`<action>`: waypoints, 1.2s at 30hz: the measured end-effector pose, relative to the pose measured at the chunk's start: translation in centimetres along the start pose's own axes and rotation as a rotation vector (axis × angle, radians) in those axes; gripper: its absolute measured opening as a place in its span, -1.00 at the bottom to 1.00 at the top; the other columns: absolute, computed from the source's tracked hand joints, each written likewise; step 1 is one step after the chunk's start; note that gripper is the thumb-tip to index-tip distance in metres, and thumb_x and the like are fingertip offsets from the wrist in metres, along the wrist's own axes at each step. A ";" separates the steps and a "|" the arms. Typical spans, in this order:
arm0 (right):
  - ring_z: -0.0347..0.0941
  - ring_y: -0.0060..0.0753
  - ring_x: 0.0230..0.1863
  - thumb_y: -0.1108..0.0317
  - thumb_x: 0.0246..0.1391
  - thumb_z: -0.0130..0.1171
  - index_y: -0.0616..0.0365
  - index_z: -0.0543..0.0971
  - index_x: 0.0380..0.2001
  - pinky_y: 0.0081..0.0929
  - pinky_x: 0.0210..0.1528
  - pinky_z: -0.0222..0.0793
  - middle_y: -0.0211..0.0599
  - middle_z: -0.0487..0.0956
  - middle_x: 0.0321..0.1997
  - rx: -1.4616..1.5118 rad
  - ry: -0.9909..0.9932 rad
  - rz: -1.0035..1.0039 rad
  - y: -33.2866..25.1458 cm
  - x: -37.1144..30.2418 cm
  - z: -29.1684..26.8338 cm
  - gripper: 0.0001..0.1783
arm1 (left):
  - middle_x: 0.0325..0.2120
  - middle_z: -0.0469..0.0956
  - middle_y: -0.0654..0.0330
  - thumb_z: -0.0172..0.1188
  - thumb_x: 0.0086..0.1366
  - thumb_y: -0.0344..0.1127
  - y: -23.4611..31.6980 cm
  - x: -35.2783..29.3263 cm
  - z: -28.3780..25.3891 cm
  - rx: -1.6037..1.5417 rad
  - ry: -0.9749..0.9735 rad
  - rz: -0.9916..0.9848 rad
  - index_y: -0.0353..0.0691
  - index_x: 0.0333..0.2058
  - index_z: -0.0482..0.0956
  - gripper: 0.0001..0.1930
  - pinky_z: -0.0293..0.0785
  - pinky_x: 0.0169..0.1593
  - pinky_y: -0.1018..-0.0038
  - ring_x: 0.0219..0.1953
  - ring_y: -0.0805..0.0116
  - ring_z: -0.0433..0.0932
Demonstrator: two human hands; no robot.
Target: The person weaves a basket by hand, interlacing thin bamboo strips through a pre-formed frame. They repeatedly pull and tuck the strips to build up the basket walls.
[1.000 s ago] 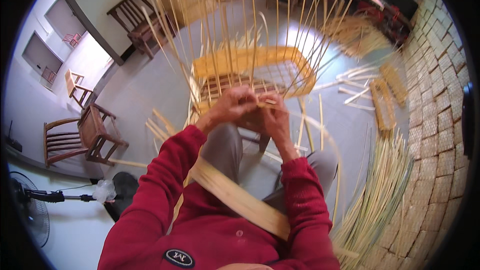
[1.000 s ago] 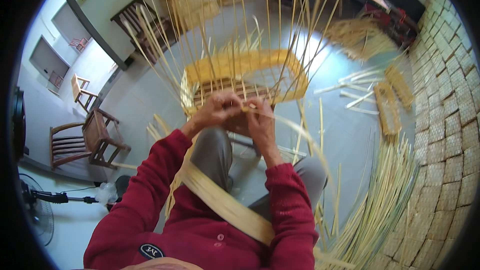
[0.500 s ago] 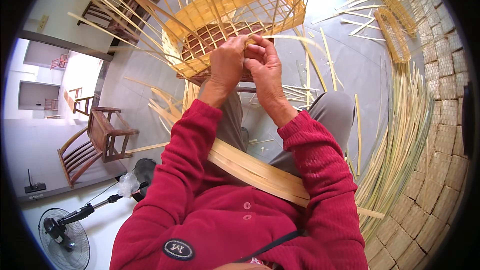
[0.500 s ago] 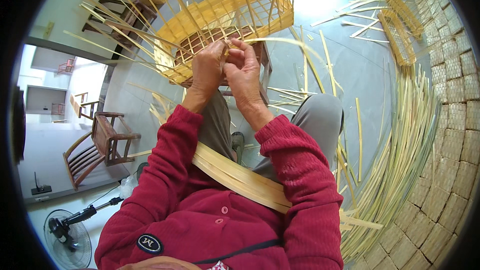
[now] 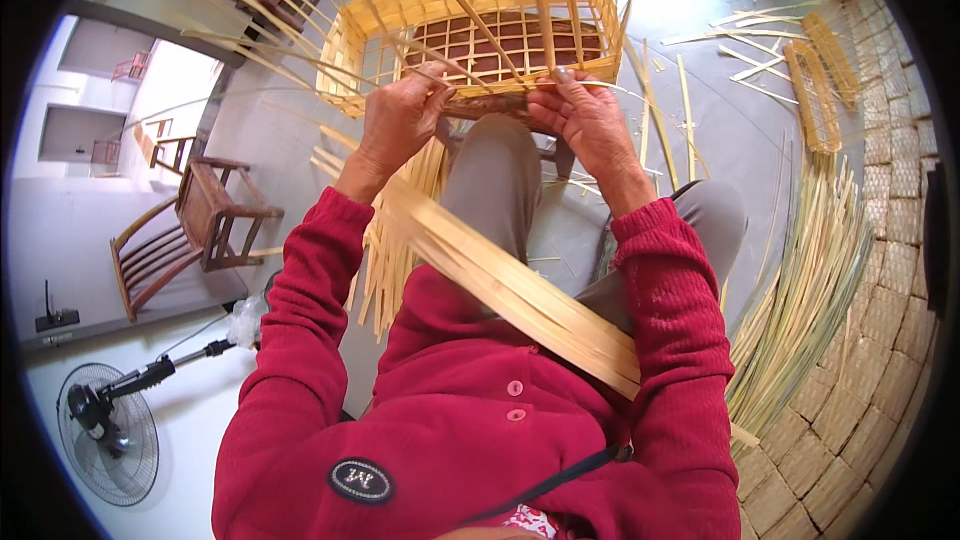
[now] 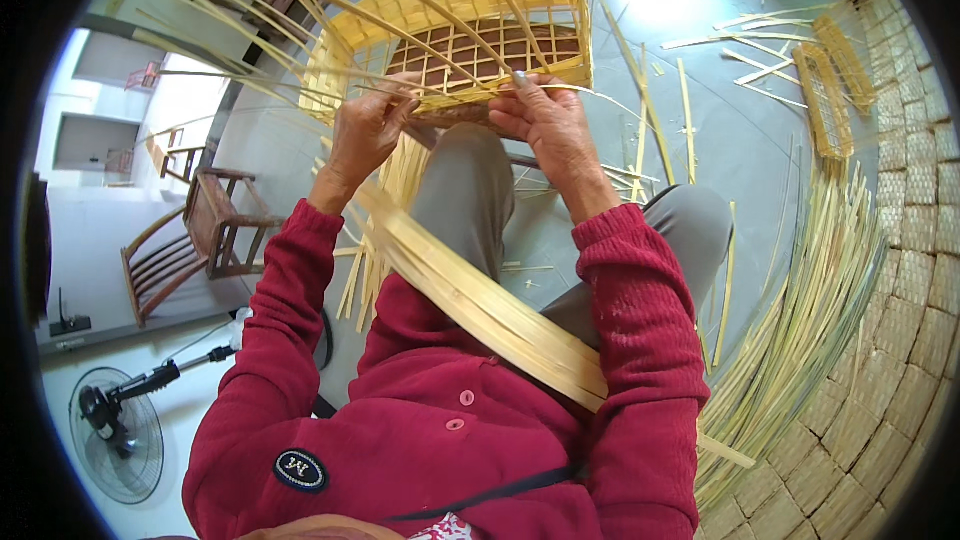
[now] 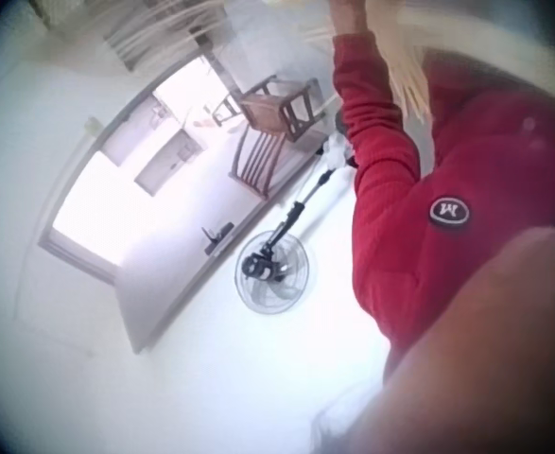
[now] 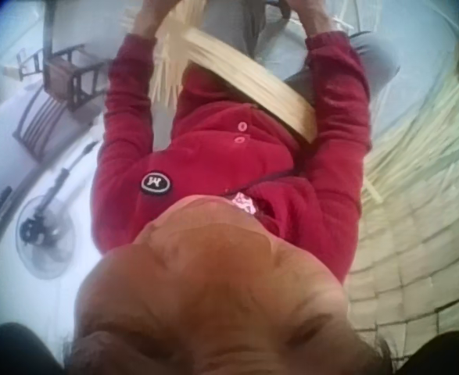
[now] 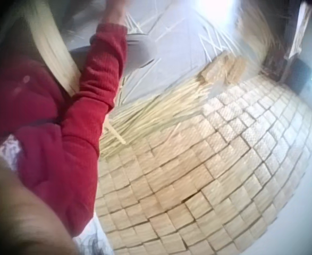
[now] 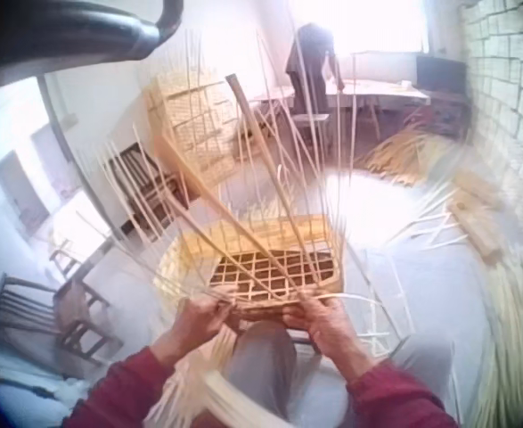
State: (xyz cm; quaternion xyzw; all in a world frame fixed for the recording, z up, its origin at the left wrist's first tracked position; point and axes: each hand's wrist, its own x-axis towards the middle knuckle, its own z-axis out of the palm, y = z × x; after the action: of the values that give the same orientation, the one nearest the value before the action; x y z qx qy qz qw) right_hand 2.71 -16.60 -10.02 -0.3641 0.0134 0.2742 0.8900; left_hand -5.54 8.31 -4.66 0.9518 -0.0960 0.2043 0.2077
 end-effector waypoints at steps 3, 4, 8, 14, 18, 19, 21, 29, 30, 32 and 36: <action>0.67 -0.24 -0.20 0.31 0.30 0.25 0.18 0.50 -0.13 -0.34 -0.15 0.72 -0.17 0.63 -0.22 0.041 0.036 0.000 0.0 -0.1 -0.5 -0.79 | -0.22 0.70 0.12 0.33 0.28 -0.50 0.6 -1.3 0.0 -0.149 0.102 -0.002 -0.18 0.11 0.51 -0.58 0.66 -0.25 0.46 -0.32 0.27 0.72; 0.67 -0.24 -0.21 0.32 0.30 0.25 0.18 0.50 -0.13 -0.34 -0.15 0.72 -0.16 0.64 -0.23 0.046 0.057 -0.003 -0.1 -0.1 -0.7 -0.79 | -0.20 0.70 0.10 0.33 0.27 -0.52 0.9 -2.2 0.4 -0.176 0.193 -0.007 -0.19 0.08 0.52 -0.60 0.66 -0.25 0.46 -0.30 0.27 0.72; 0.68 -0.23 -0.21 0.32 0.28 0.27 0.17 0.50 -0.14 -0.33 -0.17 0.73 -0.19 0.65 -0.24 0.051 0.111 -0.012 0.3 -0.4 -0.5 -0.79 | -0.20 0.66 0.10 0.33 0.20 -0.55 3.3 -3.4 1.3 -0.125 0.333 0.247 -0.23 -0.08 0.59 -0.70 0.69 -0.20 0.36 -0.24 0.18 0.71; 0.61 -0.43 -0.23 0.27 0.33 0.22 0.09 0.52 -0.13 -0.43 -0.12 0.62 -0.30 0.66 -0.20 -0.050 0.061 -0.023 0.3 -1.2 -0.3 -0.83 | -0.26 0.62 0.10 0.34 0.23 -0.43 3.9 2.0 5.0 -0.072 0.180 0.185 -0.24 -0.08 0.65 -0.74 0.64 -0.23 0.38 -0.27 0.14 0.67; 0.60 -0.35 -0.08 0.46 0.32 0.15 0.10 0.49 -0.05 -0.36 0.04 0.59 -0.24 0.63 -0.06 -0.003 -0.069 -0.179 -0.1 -1.2 0.4 -0.83 | -0.32 0.58 0.12 0.31 0.26 -0.45 3.4 2.9 5.0 -0.316 0.198 0.136 -0.22 -0.19 0.64 -0.86 0.57 -0.22 0.30 -0.27 0.12 0.63; 0.59 -0.33 -0.05 0.50 0.32 0.13 0.11 0.49 -0.03 -0.34 0.08 0.58 -0.22 0.63 -0.02 0.021 -0.098 -0.207 -0.6 -1.3 0.5 -0.81 | -0.34 0.57 0.12 0.30 0.27 -0.46 3.2 3.3 4.9 -0.357 0.178 0.110 -0.23 -0.22 0.63 -0.89 0.55 -0.23 0.30 -0.28 0.12 0.61; 0.58 -0.28 -0.01 0.54 0.30 0.09 0.12 0.47 0.01 -0.34 0.11 0.56 -0.16 0.61 0.04 0.191 -0.014 -0.202 -1.2 -0.8 0.3 -0.76 | -0.40 0.50 0.12 0.27 0.31 -0.48 3.2 3.9 4.4 -0.471 0.116 0.048 -0.25 -0.31 0.58 -0.96 0.48 -0.20 0.34 -0.30 0.14 0.54; 0.48 -0.45 0.08 0.40 0.25 0.27 0.10 0.43 0.28 -0.51 0.09 0.52 -0.11 0.43 0.36 -0.265 -0.298 -0.122 -4.7 1.1 4.0 -0.46 | -0.33 0.53 0.11 0.22 0.35 -0.36 2.1 4.8 4.1 -0.526 -0.073 0.098 -0.23 -0.27 0.56 -0.91 0.46 -0.09 0.22 -0.20 0.05 0.54; 0.45 -0.50 0.11 0.40 0.24 0.28 0.09 0.38 0.37 -0.53 0.09 0.51 -0.14 0.38 0.41 -0.446 -0.271 -0.213 -4.5 0.9 5.1 -0.36 | -0.33 0.53 0.11 0.22 0.35 -0.35 2.1 4.8 4.0 -0.523 -0.056 0.103 -0.24 -0.27 0.56 -0.91 0.46 -0.09 0.22 -0.19 0.04 0.54; 0.37 -0.52 0.18 0.39 0.16 0.37 -0.02 0.19 0.49 -0.59 0.11 0.45 -0.24 0.32 0.42 -0.647 -0.382 -0.328 -4.7 0.9 5.5 -0.12 | -0.33 0.53 0.10 0.22 0.35 -0.35 2.1 5.0 4.4 -0.526 -0.028 0.122 -0.24 -0.28 0.56 -0.91 0.46 -0.09 0.20 -0.19 0.03 0.54; 0.52 -0.47 -0.17 0.33 0.16 0.39 0.12 0.56 -0.09 -0.53 -0.04 0.51 -0.33 0.44 0.05 -0.872 -0.383 -0.565 -4.2 1.3 4.7 -0.71 | -0.35 0.50 0.09 0.24 0.34 -0.36 1.9 5.0 4.3 -0.541 -0.047 0.131 -0.28 -0.26 0.56 -0.88 0.43 -0.14 0.25 -0.23 0.07 0.52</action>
State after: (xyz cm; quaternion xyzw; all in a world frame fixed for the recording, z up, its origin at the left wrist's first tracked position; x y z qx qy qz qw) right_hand 5.06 -15.38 -4.11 -0.6320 -0.3618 0.0665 0.6821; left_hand -0.04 4.27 -5.36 0.8579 -0.2134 0.1623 0.4383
